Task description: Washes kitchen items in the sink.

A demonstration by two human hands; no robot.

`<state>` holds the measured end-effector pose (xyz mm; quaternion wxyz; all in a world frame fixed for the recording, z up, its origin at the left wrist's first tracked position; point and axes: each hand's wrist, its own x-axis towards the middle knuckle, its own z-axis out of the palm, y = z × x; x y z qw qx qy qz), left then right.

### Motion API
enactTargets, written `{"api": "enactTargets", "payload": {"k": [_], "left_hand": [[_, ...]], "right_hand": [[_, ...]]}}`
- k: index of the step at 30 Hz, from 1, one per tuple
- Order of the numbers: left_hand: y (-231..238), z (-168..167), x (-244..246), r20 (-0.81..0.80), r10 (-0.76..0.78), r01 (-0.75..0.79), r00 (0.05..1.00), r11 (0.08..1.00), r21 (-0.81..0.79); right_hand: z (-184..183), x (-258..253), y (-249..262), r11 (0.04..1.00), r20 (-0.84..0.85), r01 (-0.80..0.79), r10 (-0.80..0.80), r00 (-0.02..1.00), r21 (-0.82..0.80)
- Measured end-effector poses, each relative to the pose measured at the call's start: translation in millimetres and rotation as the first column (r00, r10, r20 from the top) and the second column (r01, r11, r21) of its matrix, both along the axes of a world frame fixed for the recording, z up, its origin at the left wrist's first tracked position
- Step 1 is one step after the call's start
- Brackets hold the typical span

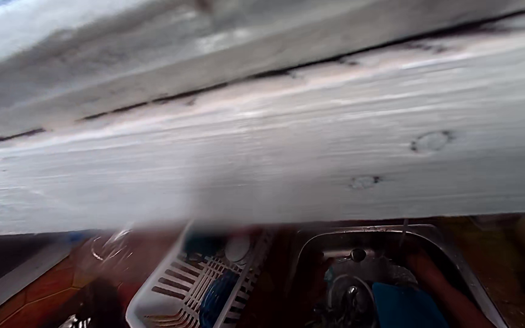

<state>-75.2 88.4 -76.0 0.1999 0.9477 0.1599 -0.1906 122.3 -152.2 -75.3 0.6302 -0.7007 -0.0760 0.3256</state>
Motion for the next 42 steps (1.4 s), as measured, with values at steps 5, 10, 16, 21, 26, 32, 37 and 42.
{"api": "enactTargets", "payload": {"k": [5, 10, 16, 21, 26, 32, 37, 42], "left_hand": [[0.9, 28.5, 18.0, 0.063, 0.171, -0.17, 0.983, 0.985, -0.015], [-27.5, 64.6, 39.7, 0.297, 0.469, -0.313, 0.832, 0.838, -0.447], [-82.0, 20.1, 76.0, -0.046, 0.577, -0.206, 0.815, 0.215, -0.955], [-116.1, 3.5, 112.3, -0.365, 0.641, -0.359, 0.675, -0.147, -0.922], [-142.8, 0.4, 137.1, -0.456, 0.589, -0.411, 0.667, -0.22, -0.885], [-132.3, 11.7, 132.0, -0.521, 0.499, -0.486, 0.692, -0.211, -0.848], [-101.9, 19.0, 116.6, -0.432, 0.614, -0.498, 0.66, -0.072, -0.864], [-85.1, 30.2, 92.3, -0.266, 0.648, -0.322, 0.713, -0.035, -0.946]], "right_hand": [[8.8, -1.2, -10.5, 0.996, -0.005, -0.084, 0.084, 0.996, 0.004], [0.4, -17.9, -12.6, 0.999, -0.199, 0.018, -0.01, 0.98, 0.038], [6.2, -21.3, -14.8, 0.939, -0.4, 0.237, -0.123, 0.908, 0.249], [16.3, 0.7, -38.7, 0.941, -0.136, 0.322, -0.307, 0.942, 0.103], [31.7, 11.8, -52.7, 0.955, 0.244, 0.295, -0.295, 0.924, 0.037], [42.1, 8.2, -52.1, 0.998, 0.41, 0.058, -0.054, 0.91, 0.001], [24.8, 6.4, -34.7, 0.973, 0.25, -0.096, 0.042, 0.967, 0.208], [21.9, -0.2, -8.9, 0.949, -0.108, 0.096, -0.066, 0.992, 0.3]]}}
